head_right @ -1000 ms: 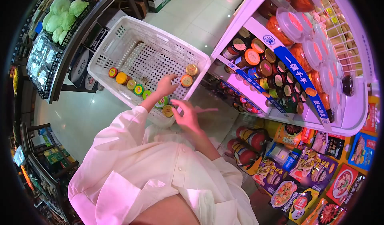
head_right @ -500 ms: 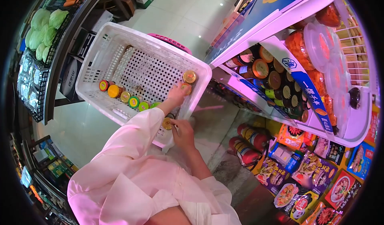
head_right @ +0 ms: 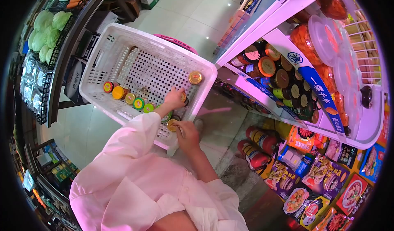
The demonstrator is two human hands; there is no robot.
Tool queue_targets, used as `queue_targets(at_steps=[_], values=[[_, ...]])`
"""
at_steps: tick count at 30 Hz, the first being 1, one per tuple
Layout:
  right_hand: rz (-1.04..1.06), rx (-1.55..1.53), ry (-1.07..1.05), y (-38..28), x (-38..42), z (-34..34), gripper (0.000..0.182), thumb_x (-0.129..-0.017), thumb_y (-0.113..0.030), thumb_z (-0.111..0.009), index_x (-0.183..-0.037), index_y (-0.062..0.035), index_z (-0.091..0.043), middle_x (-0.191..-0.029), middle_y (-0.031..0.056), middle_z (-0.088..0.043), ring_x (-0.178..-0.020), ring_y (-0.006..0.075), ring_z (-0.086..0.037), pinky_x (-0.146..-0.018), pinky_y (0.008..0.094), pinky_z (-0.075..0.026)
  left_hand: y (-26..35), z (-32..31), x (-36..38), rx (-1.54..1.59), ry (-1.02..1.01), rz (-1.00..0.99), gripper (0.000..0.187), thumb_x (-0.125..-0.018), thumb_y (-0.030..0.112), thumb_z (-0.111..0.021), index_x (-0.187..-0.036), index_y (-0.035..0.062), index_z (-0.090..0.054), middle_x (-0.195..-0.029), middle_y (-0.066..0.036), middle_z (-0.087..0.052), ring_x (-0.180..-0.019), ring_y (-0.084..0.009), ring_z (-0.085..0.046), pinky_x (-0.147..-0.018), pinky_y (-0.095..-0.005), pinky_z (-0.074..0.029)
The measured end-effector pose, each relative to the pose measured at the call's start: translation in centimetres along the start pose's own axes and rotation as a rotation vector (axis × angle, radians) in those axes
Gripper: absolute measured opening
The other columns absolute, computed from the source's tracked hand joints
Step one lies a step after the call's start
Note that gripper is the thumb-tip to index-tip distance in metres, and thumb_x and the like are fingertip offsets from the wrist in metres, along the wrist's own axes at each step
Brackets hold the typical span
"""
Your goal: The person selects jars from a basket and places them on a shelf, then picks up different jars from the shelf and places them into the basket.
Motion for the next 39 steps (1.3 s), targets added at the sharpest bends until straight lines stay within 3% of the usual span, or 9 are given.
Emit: queue_targets(at_steps=[9, 16, 23, 24, 27, 28, 32, 36, 39], values=[[-0.105, -0.107, -0.088, 0.7, -0.9, -0.5, 0.055, -0.079, 0.000, -0.066, -0.132, -0.0076, -0.051, -0.112, 0.0122, -0.062, -0.102, 0.0204, -0.061, -0.087, 0.0330, -0.050, -3.7, 10.6, 12.8, 0.320, 0.332, 0.002, 0.067, -0.061, 0.038, -0.079, -0.120, 0.0222, -0.051, -0.106, -0.021, -0.052, -0.095, -0.0393, -0.059, -0.084, -0.0433, -0.050], [0.199, 0.205, -0.137, -6.0, -2.4, -1.3, 0.080, -0.067, -0.005, -0.077, -0.137, -0.0039, -0.040, -0.125, 0.0163, -0.050, -0.117, 0.0342, -0.049, -0.099, 0.0431, -0.041, 1.0, 17.3, 22.6, 0.436, 0.402, -0.115, 0.056, -0.061, 0.029, -0.078, -0.112, 0.0170, -0.056, -0.100, -0.014, -0.054, -0.091, -0.0341, -0.059, -0.082, -0.0408, -0.048], [0.158, -0.012, -0.090, -7.5, -1.7, 0.1, 0.077, -0.061, -0.006, -0.081, -0.131, -0.0067, -0.048, -0.116, 0.0144, -0.054, -0.111, 0.0327, -0.052, -0.095, 0.0419, -0.044, 4.1, 19.8, 26.9, 0.459, 0.419, -0.230, 0.060, -0.065, 0.038, -0.078, -0.118, 0.0164, -0.058, -0.100, -0.012, -0.052, -0.090, -0.0310, -0.059, -0.080, -0.0389, -0.048], [0.121, -0.065, -0.100, -7.1, -1.4, 0.2, 0.075, -0.064, -0.006, -0.082, -0.130, -0.0047, -0.047, -0.120, 0.0131, -0.055, -0.112, 0.0270, -0.054, -0.094, 0.0384, -0.045, 4.4, 19.9, 27.1, 0.464, 0.420, -0.256, 0.062, -0.067, 0.041, -0.078, -0.120, 0.0164, -0.058, -0.101, -0.012, -0.052, -0.089, -0.0303, -0.060, -0.079, -0.0386, -0.048], [-0.108, -0.564, -0.247, -6.0, -0.9, 0.1, 0.072, -0.068, -0.006, -0.080, -0.131, -0.0026, -0.044, -0.125, 0.0110, -0.053, -0.117, 0.0203, -0.052, -0.097, 0.0352, -0.044, 5.8, 20.1, 27.1, 0.678, 0.407, -0.435, 0.065, -0.073, 0.035, -0.079, -0.129, 0.0117, -0.054, -0.101, -0.011, -0.053, -0.097, -0.0256, -0.058, -0.083, -0.0361, -0.047], [-0.047, -0.615, -0.259, -6.4, -0.8, 0.5, 0.071, -0.073, -0.007, -0.078, -0.133, -0.0015, -0.040, -0.127, 0.0091, -0.052, -0.119, 0.0165, -0.050, -0.098, 0.0335, -0.043, 6.1, 19.8, 26.6, 0.730, 0.318, -0.472, 0.069, -0.077, 0.033, -0.078, -0.133, 0.0043, -0.048, -0.113, -0.011, -0.054, -0.107, -0.0238, -0.056, -0.091, -0.0360, -0.045], [-0.125, -0.677, -0.311, -6.4, -0.1, 1.9, 0.073, -0.075, -0.011, -0.079, -0.134, -0.0016, -0.036, -0.125, 0.0084, -0.052, -0.115, 0.0170, -0.052, -0.097, 0.0340, -0.044, 7.5, 16.3, 24.6, 0.955, 0.038, -0.466, 0.079, -0.077, 0.029, -0.079, -0.138, -0.0017, -0.040, -0.133, -0.012, -0.050, -0.121, -0.0228, -0.048, -0.105, -0.0367, -0.036], [-0.170, -0.731, -0.316, -7.1, 0.2, 3.1, 0.072, -0.076, -0.016, -0.079, -0.133, -0.0014, -0.037, -0.124, 0.0081, -0.052, -0.115, 0.0167, -0.052, -0.097, 0.0343, -0.043, 9.7, 16.0, 24.3, 1.183, -0.024, -0.536, 0.075, -0.077, 0.022, -0.079, -0.138, 0.0000, -0.042, -0.127, -0.010, -0.055, -0.115, -0.0189, -0.052, -0.103, -0.0355, -0.038], [-0.212, -0.767, -0.328, -7.5, 0.3, 3.8, 0.071, -0.079, -0.019, -0.077, -0.134, -0.0014, -0.037, -0.123, 0.0082, -0.052, -0.115, 0.0161, -0.050, -0.096, 0.0339, -0.043, 10.1, 16.4, 23.9, 1.128, 0.096, -0.504, 0.065, -0.075, 0.022, -0.080, -0.128, -0.0008, -0.052, -0.115, -0.008, -0.061, -0.104, -0.0159, -0.057, -0.091, -0.0323, -0.045]])
Point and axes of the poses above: each hand's wrist, its own x-axis away from the middle knuckle, its own z-axis out of the back of the hand, y = z × x, the point moved 8 cm from there along -x, towards the middle knuckle
